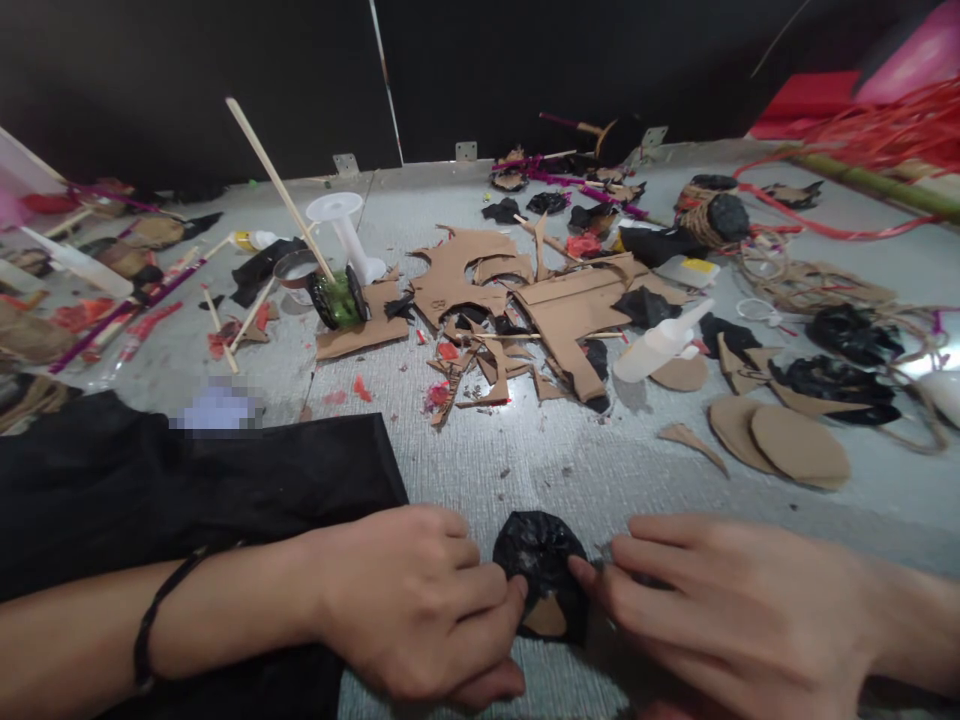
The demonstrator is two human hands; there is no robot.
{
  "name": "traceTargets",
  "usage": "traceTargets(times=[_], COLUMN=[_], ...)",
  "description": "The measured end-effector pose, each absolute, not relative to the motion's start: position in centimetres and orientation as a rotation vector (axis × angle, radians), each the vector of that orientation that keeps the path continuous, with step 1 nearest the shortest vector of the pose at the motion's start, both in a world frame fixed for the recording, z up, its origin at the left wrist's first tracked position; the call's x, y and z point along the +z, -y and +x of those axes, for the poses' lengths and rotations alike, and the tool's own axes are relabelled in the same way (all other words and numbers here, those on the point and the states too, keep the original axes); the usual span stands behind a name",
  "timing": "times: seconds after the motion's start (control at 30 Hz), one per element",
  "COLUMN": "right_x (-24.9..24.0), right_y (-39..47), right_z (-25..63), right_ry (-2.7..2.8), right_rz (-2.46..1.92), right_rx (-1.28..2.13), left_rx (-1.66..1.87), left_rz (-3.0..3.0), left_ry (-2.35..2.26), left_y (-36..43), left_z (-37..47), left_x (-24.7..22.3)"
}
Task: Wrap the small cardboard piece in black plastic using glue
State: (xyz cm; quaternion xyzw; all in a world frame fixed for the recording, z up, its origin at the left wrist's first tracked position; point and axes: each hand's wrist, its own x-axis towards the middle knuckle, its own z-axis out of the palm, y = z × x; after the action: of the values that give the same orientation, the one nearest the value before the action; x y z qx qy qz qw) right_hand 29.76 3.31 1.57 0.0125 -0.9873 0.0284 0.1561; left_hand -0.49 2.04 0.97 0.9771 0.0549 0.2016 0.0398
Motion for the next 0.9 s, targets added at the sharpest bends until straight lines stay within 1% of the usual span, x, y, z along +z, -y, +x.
traceTargets(times=[0.4, 0.67, 0.77, 0.9], right_x=[1.4, 1.3, 1.9, 2.5], right_y=[-3.3, -3.5, -3.5, -3.6], right_z=[29.6, 29.2, 29.6, 30.6], right_ry=[2.842, 2.755, 2.663, 2.484], right_rz=[-0.007, 0.013, -0.086, -0.421], right_rx=[0.217, 0.413, 0.328, 0.085], left_rx=[0.623, 0.655, 0.659, 0.678], left_rz=[2.996, 2.976, 2.973, 2.942], left_ry=[-0.171, -0.183, -0.182, -0.174], left_y=[-2.0, -2.0, -2.0, -2.1], left_z=[-0.5, -0.4, -0.4, -0.5], left_x=[1.1, 0.9, 0.8, 0.8])
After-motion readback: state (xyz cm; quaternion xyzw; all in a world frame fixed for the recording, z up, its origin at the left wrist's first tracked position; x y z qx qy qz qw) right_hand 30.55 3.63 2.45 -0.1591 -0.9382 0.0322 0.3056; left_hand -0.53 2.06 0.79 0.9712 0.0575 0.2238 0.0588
